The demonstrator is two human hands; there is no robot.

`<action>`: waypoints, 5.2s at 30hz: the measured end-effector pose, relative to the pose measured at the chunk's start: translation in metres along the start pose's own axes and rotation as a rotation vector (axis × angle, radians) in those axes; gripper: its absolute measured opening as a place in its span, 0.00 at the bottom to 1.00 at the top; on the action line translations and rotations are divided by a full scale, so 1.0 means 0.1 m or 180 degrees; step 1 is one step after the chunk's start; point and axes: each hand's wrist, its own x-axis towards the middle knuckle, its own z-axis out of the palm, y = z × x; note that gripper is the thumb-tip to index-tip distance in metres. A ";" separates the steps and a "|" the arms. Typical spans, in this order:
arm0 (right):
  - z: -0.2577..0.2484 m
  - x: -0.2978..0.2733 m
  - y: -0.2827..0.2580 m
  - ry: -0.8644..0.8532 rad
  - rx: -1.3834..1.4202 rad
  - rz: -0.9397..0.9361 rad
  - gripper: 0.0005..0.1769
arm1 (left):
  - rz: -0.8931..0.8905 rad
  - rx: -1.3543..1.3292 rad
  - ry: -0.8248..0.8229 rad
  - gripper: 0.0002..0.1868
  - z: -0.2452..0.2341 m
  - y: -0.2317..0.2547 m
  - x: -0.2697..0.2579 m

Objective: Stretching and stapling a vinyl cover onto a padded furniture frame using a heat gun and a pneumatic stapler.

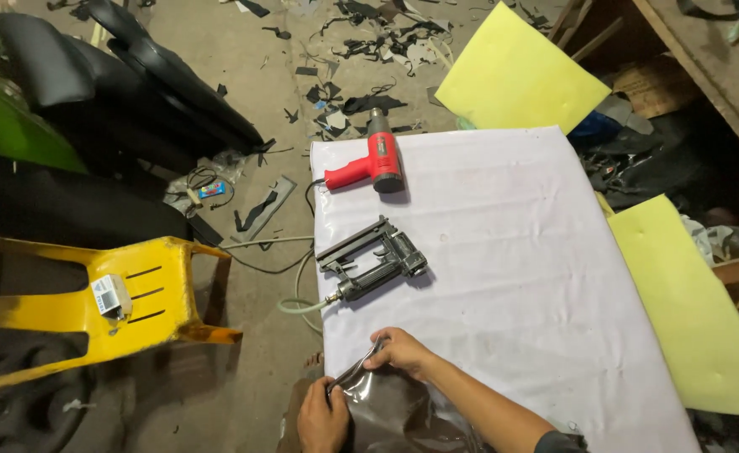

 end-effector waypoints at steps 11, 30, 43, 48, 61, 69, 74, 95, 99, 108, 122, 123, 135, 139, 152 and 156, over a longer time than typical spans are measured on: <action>0.02 0.06 0.04 -0.0983 0.0103 -0.0550 0.22 | 0.0240 -0.0423 0.0693 0.14 -0.17 0.05 -0.13; 0.08 -0.86 0.03 0.0184 -0.0611 -0.1687 0.18 | 0.1010 -0.1169 -0.0192 0.13 -0.62 0.69 -0.01; 0.26 -0.90 -0.19 0.0877 -0.1271 -0.1601 0.09 | 0.1794 -0.2262 -0.0261 0.08 -0.73 0.48 0.24; 0.20 -0.95 -0.16 0.0863 -0.1455 -0.1672 0.19 | 0.1716 -0.2060 -0.0109 0.08 -1.00 0.73 0.03; 0.08 -0.20 0.27 -0.0014 -0.0376 -0.1296 0.21 | 0.1375 -0.1237 -0.0212 0.09 -1.00 0.78 0.07; 0.16 -0.60 0.03 -0.0635 0.0108 -0.0834 0.21 | 0.1177 -0.0846 -0.0535 0.09 -1.03 0.62 0.14; 0.16 -0.31 0.32 -0.0628 0.0880 -0.0996 0.14 | 0.1551 -0.0833 -0.0927 0.10 -1.23 0.74 0.13; 0.56 -0.89 0.17 0.0345 -0.0750 -0.1560 0.13 | 0.1964 -0.1199 -0.0412 0.13 -1.11 0.61 0.07; 0.49 -0.62 0.39 0.0501 -0.0700 -0.2078 0.19 | 0.1885 -0.1187 -0.0340 0.13 -1.13 0.63 0.07; 0.64 -0.22 0.47 0.0672 -0.1011 -0.1671 0.29 | 0.0474 -0.0584 -0.0469 0.23 -1.10 0.41 0.22; 0.10 -0.84 0.35 0.2230 -0.0053 -0.1162 0.24 | 0.1779 -0.2415 -0.1081 0.19 -0.45 1.25 0.43; -0.02 -0.68 0.51 0.2368 -0.0302 -0.1060 0.23 | 0.1647 -0.2694 -0.1356 0.17 -0.43 1.34 0.40; 0.02 -0.28 0.79 0.1413 -0.0782 -0.0906 0.31 | 0.1497 -0.1557 -0.0934 0.06 -0.77 1.37 0.37; -0.19 -0.30 0.80 0.1597 -0.0860 -0.0490 0.39 | 0.1812 -0.1564 0.0155 0.15 -0.65 0.91 0.93; -0.05 -0.02 1.08 0.2148 -0.0404 -0.2062 0.40 | 0.2364 -0.1962 -0.1534 0.20 -0.22 1.20 0.56; -0.04 0.01 1.10 0.2175 -0.0316 -0.2358 0.38 | 0.2281 -0.2163 -0.1608 0.16 -0.29 1.26 0.54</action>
